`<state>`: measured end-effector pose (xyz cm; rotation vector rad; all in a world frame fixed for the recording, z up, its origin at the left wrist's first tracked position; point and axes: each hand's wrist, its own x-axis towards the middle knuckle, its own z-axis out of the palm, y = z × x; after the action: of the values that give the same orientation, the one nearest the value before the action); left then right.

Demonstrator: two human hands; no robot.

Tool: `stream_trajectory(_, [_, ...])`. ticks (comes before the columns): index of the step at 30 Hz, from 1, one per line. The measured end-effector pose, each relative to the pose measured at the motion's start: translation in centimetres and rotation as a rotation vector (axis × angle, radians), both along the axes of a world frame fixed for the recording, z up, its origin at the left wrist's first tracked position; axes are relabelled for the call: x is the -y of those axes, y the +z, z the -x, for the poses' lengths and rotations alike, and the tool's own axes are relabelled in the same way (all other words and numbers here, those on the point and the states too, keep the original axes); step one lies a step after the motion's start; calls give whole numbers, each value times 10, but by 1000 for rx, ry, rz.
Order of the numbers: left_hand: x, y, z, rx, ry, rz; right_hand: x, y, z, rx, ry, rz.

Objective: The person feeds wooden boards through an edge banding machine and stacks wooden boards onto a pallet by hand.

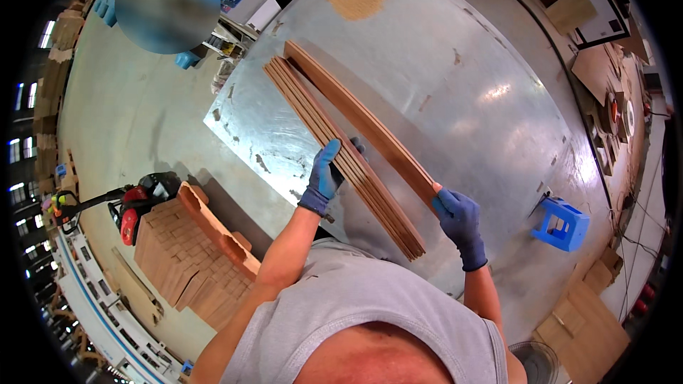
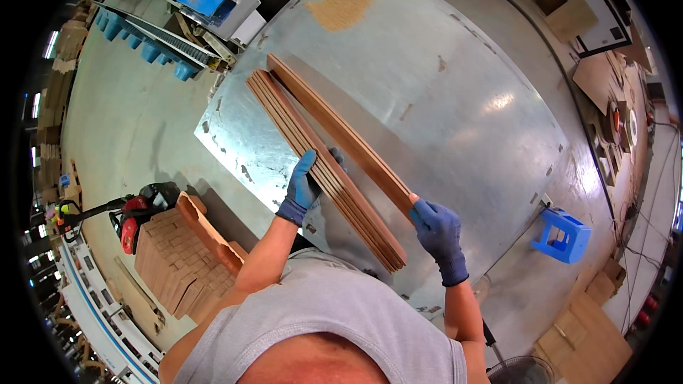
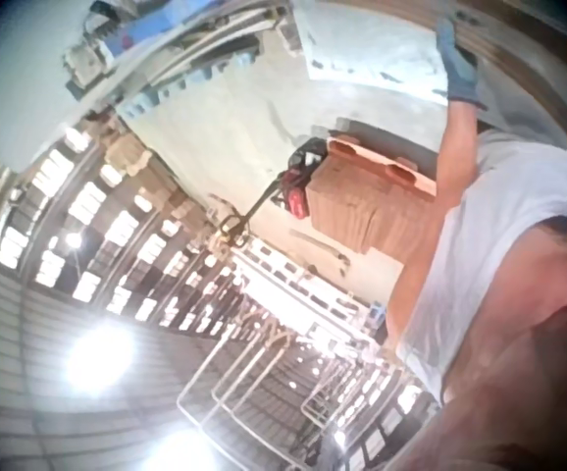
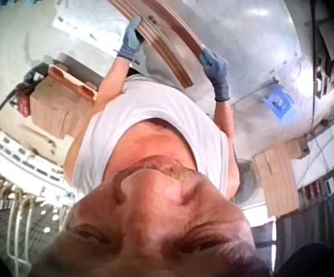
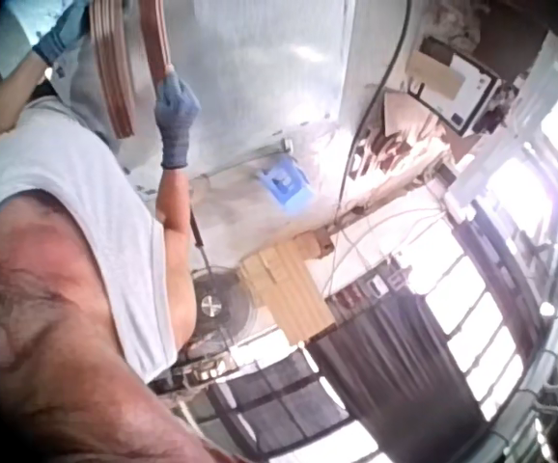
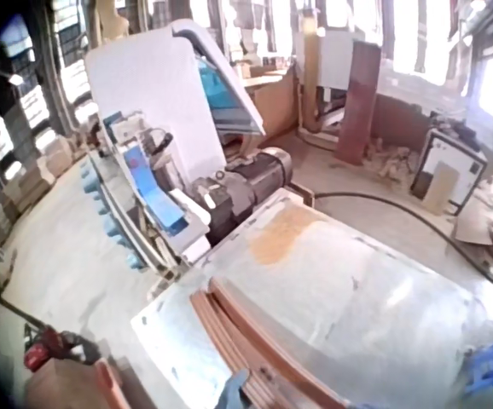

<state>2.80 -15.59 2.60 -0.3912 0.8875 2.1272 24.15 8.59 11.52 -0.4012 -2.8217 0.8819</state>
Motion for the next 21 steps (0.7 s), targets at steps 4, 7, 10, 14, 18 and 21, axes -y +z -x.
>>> stream_trajectory(4, [2,-5,1,38,18,-53,-4,-1,-1,-34,57,-111])
stream_trajectory(7, [2,-8,1,15,10,-21,-8,-6,-5,-42,50,-157])
stream_trajectory(10, [5,-11,1,-1,3,-16,-14,-8,-8,-35,50,-155])
stream_trajectory(14, [3,-6,2,-14,-20,-33,-49,-29,-24,90,-88,-74])
stream_trajectory(18, [1,2,4,-8,-33,-29,-81,-42,-26,149,-191,-431])
stream_trajectory(21, [5,1,4,-10,-9,-12,-55,-28,18,66,-323,-191])
